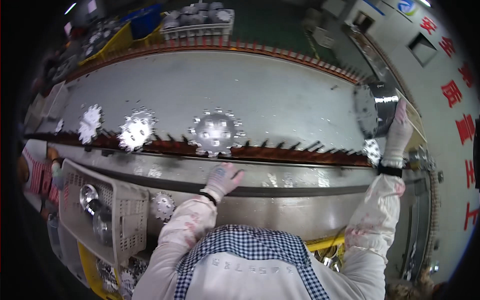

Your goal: Assembling and sorting circular metal components at a manufacturing conveyor belt.

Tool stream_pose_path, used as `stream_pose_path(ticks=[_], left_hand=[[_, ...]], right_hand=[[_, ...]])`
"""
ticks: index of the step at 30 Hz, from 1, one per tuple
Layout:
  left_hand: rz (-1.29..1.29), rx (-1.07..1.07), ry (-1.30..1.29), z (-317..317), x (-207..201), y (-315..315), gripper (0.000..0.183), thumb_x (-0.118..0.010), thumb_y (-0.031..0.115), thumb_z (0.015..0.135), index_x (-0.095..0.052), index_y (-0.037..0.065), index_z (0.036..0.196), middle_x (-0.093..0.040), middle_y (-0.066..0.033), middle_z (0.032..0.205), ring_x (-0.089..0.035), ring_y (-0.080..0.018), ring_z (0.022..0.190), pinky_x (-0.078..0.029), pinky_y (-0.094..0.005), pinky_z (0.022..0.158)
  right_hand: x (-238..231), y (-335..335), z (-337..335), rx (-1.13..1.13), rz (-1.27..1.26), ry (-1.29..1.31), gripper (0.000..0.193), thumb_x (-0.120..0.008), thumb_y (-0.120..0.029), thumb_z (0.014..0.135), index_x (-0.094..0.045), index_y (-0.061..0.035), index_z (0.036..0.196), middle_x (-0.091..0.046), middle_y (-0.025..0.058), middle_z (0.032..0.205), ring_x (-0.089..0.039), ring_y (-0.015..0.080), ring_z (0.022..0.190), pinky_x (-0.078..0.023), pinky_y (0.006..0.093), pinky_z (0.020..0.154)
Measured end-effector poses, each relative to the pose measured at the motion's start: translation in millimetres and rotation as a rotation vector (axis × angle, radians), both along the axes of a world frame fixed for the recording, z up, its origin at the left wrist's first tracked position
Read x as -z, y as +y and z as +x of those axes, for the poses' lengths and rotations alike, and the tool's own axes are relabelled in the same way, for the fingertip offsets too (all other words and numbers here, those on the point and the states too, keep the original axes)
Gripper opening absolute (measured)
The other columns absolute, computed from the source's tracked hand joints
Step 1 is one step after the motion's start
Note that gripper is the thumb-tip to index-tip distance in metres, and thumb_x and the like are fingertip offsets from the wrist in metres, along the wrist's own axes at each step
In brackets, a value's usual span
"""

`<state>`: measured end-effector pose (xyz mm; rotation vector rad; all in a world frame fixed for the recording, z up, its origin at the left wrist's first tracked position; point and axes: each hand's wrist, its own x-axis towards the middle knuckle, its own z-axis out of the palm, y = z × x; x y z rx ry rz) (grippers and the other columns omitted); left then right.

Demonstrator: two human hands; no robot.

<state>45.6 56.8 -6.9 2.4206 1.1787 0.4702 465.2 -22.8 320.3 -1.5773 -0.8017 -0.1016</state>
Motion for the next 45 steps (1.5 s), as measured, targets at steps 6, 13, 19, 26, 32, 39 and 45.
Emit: stream_pose_path(ticks=[6, 13, 19, 26, 32, 39, 45], left_hand=[[0.09, 0.149, -0.56, 61, -94, -50, 0.026, -0.064, 0.03, 0.094, -0.066, 0.004, 0.096, -0.064, -0.015, 0.089, -0.063, -0.0359, 0.086, -0.052, -0.0445, 0.078], [-0.75, 0.168, -1.074, 129, -133, -59, 0.089, -0.075, 0.029, 0.09, -0.02, 0.004, 0.156, -0.034, -0.0202, 0.152, -0.034, -0.0276, 0.142, -0.034, -0.0375, 0.115], [-1.138, 0.271, -0.907, 125, -133, -67, 0.099, -0.082, 0.02, 0.081, -0.022, 0.005, 0.158, -0.043, -0.0174, 0.147, -0.048, -0.0242, 0.131, -0.042, -0.0376, 0.108], [-1.226, 0.277, -1.126, 105, -61, -53, 0.094, -0.085, 0.035, 0.08, -0.035, -0.001, 0.15, -0.044, -0.0146, 0.147, -0.053, -0.0206, 0.124, -0.047, -0.0362, 0.103], [-0.85, 0.179, -0.805, 80, -142, -95, 0.11, -0.089, 0.032, 0.076, -0.022, -0.005, 0.155, -0.038, -0.0225, 0.152, -0.04, -0.0283, 0.14, -0.035, -0.0369, 0.115], [-0.87, 0.236, -0.619, 56, -143, -120, 0.128, -0.092, 0.028, 0.07, -0.004, 0.005, 0.16, -0.028, -0.022, 0.159, -0.029, -0.0304, 0.147, -0.025, -0.0401, 0.12], [-0.899, 0.208, -0.483, 47, -138, -140, 0.135, -0.092, 0.013, 0.064, 0.002, 0.01, 0.161, -0.03, -0.0209, 0.158, -0.031, -0.0299, 0.146, -0.025, -0.0401, 0.12]], right_hand=[[82, -66, -45, -0.157, 0.034, 0.7, 0.064, -0.059, -0.063, 0.092, -0.067, -0.0047, 0.118, -0.068, 0.0061, 0.106, -0.061, 0.0149, 0.086, -0.048, 0.0276, 0.076], [129, -87, -79, -0.616, -0.151, 0.973, 0.084, -0.047, -0.067, 0.096, -0.042, -0.0029, 0.15, -0.048, 0.0136, 0.15, -0.045, 0.0241, 0.135, -0.034, 0.0377, 0.113], [157, -107, -78, -0.608, -0.186, 1.16, 0.068, -0.055, -0.061, 0.096, -0.059, -0.005, 0.134, -0.066, 0.0088, 0.119, -0.061, 0.0175, 0.108, -0.047, 0.0319, 0.096], [158, -121, -84, -1.105, -0.377, 0.552, 0.097, -0.071, -0.031, 0.092, -0.008, 0.0016, 0.158, -0.033, 0.0189, 0.156, -0.037, 0.0273, 0.142, -0.033, 0.0362, 0.115], [156, -146, -84, -1.139, -0.464, 0.599, 0.109, -0.076, -0.022, 0.089, 0.006, 0.0001, 0.158, -0.021, 0.0219, 0.16, -0.025, 0.0278, 0.147, -0.031, 0.0378, 0.117], [168, -176, -120, -1.075, -0.574, 0.341, 0.123, -0.08, -0.011, 0.081, 0.016, -0.0069, 0.158, -0.021, 0.0238, 0.161, -0.027, 0.03, 0.147, -0.028, 0.0379, 0.118], [194, -191, -134, -1.007, -0.599, 0.609, 0.114, -0.078, -0.011, 0.085, 0.008, -0.0083, 0.159, -0.029, 0.0222, 0.157, -0.033, 0.0286, 0.144, -0.033, 0.0379, 0.116]])
